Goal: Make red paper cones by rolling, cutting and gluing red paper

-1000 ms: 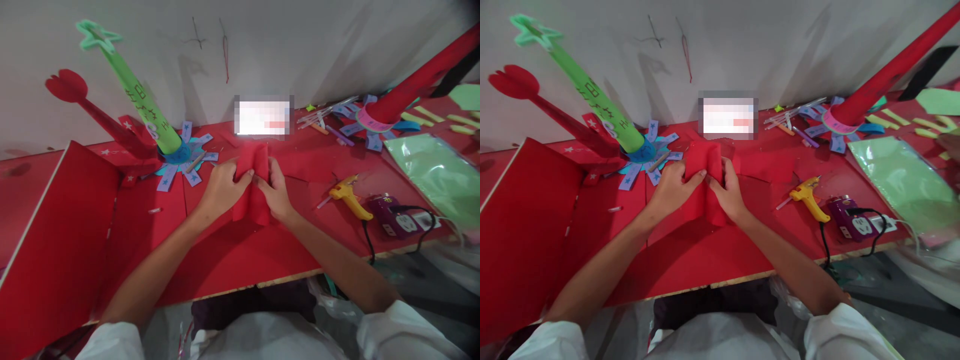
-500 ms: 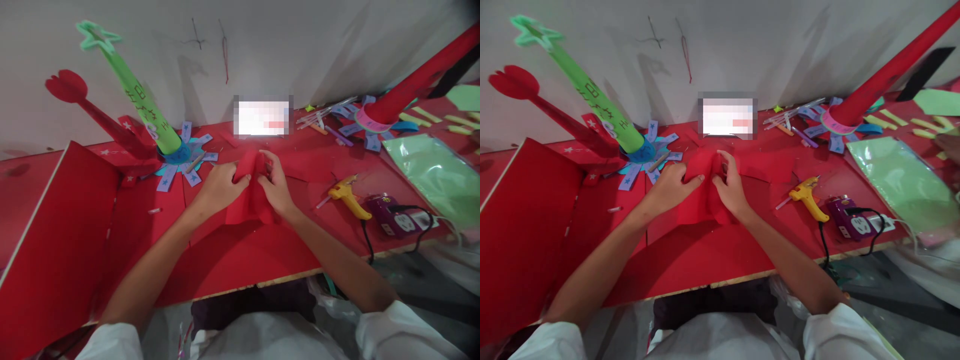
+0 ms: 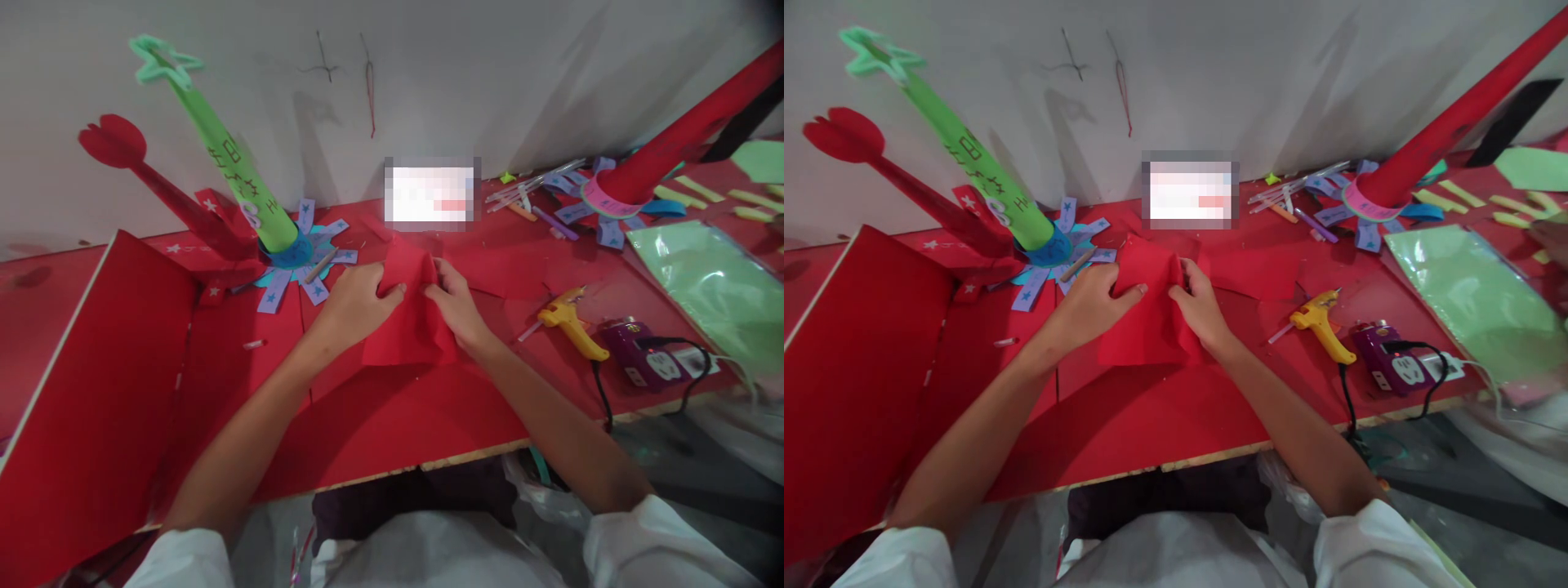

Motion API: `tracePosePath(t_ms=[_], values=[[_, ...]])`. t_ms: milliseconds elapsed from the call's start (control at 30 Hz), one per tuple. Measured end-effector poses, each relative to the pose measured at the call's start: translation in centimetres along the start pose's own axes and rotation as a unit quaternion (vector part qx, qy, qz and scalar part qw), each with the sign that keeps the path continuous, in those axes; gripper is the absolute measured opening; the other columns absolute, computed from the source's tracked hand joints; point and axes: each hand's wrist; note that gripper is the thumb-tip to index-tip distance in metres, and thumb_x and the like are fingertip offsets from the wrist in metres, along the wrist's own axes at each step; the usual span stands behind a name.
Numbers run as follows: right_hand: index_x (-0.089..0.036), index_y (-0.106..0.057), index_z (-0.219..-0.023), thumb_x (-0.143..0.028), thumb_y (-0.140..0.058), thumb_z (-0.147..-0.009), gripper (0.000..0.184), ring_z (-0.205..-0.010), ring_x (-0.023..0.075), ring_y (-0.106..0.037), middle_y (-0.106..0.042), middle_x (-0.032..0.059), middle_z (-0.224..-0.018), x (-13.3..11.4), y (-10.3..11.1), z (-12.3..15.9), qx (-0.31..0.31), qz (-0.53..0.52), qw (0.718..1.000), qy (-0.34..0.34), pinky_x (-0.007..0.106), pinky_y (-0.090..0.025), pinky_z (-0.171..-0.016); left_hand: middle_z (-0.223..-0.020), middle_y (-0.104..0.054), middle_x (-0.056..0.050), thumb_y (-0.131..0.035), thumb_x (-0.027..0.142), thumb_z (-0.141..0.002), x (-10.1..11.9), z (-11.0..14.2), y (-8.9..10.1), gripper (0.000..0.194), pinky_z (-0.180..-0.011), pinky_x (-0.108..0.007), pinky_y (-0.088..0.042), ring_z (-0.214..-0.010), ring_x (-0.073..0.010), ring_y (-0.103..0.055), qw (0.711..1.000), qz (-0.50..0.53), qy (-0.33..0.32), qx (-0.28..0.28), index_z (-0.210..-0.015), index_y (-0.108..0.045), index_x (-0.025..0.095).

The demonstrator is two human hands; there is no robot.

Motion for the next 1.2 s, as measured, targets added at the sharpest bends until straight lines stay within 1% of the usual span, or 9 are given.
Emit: tracePosePath(t_ms=[133,300,467,567,667,767,900,1000,1200], values=[[-0.027,-0.063,-0.12,-0.031,-0.065,-0.086,0.034,-0.106,0.027,-0.077,-0.078,0.0068,-0.121,0.1,0.1,-0.1,0.001,0.021,1.0,0.007,0.05,-0.065,-0.097,-0.058,-0.043,0.002,-0.067,0.03,-0.089,-0.1,0.0,0.2,0.046,-0.056,-0.035,-0.023,-0.055,-0.0145,-0.035,1.0,-0.008,-0.01,0.005,-0.063,-0.029,0.025],[-0.026,-0.065,-0.118,-0.026,-0.06,-0.088,0.031,-0.103,0.0287,-0.076,-0.078,0.008,-0.114,0.0,0.4,0.2,0.038,0.163,0.983,0.076,0.054,-0.061,-0.099,-0.059,-0.042,0.001,-0.07,0.028,-0.088,-0.2,0.4,0.0,0.045,-0.055,-0.035,-0.022,-0.055,-0.0156,-0.034,0.998,-0.046,-0.021,0.036,-0.064,-0.031,0.026],[-0.026,-0.066,-0.12,-0.02,-0.058,-0.084,0.038,-0.109,0.0315,-0.077,-0.08,0.0095,-0.118,-0.3,0.7,0.3,0.058,0.226,0.966,0.107,0.055,-0.06,-0.101,-0.061,-0.049,0.0,-0.073,0.026,-0.087,-0.3,0.8,0.0,0.037,-0.056,-0.035,-0.03,-0.056,-0.0173,-0.043,0.994,-0.081,-0.037,0.062,-0.067,-0.041,0.025],[-0.027,-0.066,-0.122,-0.022,-0.058,-0.087,0.037,-0.109,0.032,-0.077,-0.081,0.0091,-0.119,-0.4,0.7,0.3,0.059,0.236,0.964,0.108,0.056,-0.061,-0.1,-0.064,-0.056,-0.003,-0.072,0.026,-0.089,-0.2,0.9,0.3,0.031,-0.059,-0.036,-0.036,-0.059,-0.0197,-0.049,0.994,-0.091,-0.032,0.049,-0.068,-0.049,0.024],[-0.028,-0.066,-0.126,-0.026,-0.059,-0.092,0.035,-0.104,0.0333,-0.078,-0.081,0.0096,-0.114,-0.5,0.7,0.5,0.066,0.266,0.954,0.122,0.054,-0.063,-0.094,-0.064,-0.056,-0.003,-0.073,0.025,-0.089,0.1,0.9,0.5,0.028,-0.059,-0.036,-0.038,-0.06,-0.0205,-0.051,0.994,-0.092,-0.035,0.049,-0.069,-0.053,0.024],[-0.027,-0.065,-0.132,-0.035,-0.059,-0.097,0.036,-0.095,0.0355,-0.078,-0.08,0.0121,-0.109,-0.5,0.5,0.7,0.07,0.31,0.941,0.118,0.055,-0.062,-0.089,-0.061,-0.051,-0.001,-0.072,0.023,-0.088,0.6,0.9,0.7,0.029,-0.058,-0.036,-0.036,-0.059,-0.0201,-0.05,0.994,-0.082,-0.047,0.048,-0.07,-0.051,0.024],[-0.027,-0.063,-0.135,-0.046,-0.059,-0.101,0.039,-0.094,0.0342,-0.078,-0.08,0.0128,-0.114,-0.3,0.5,0.7,0.062,0.315,0.939,0.126,0.055,-0.062,-0.09,-0.057,-0.044,0.0,-0.071,0.026,-0.089,0.9,0.9,1.1,0.041,-0.054,-0.036,-0.027,-0.053,-0.0171,-0.04,0.994,-0.091,-0.051,0.042,-0.065,-0.038,0.025],[-0.027,-0.063,-0.135,-0.044,-0.058,-0.101,0.038,-0.093,0.0331,-0.078,-0.081,0.0126,-0.112,-0.2,0.7,0.7,0.062,0.314,0.938,0.136,0.054,-0.062,-0.089,-0.057,-0.044,0.0,-0.071,0.025,-0.088,0.7,0.9,1.2,0.044,-0.053,-0.036,-0.024,-0.053,-0.0157,-0.036,0.993,-0.092,-0.051,0.055,-0.065,-0.033,0.026],[-0.021,-0.065,-0.137,-0.039,-0.051,-0.101,0.042,-0.089,0.0349,-0.078,-0.081,0.0169,-0.109,-0.5,0.8,0.7,0.053,0.358,0.923,0.132,0.051,-0.06,-0.082,-0.06,-0.052,-0.002,-0.071,0.026,-0.09,0.4,0.8,1.1,0.041,-0.054,-0.036,-0.032,-0.055,-0.0168,-0.042,0.995,-0.084,-0.038,0.049,-0.064,-0.039,0.025]])
Point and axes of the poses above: each hand's wrist, its own z-axis away from the middle knuckle, its own y-axis out of the back of the hand, x = y × z
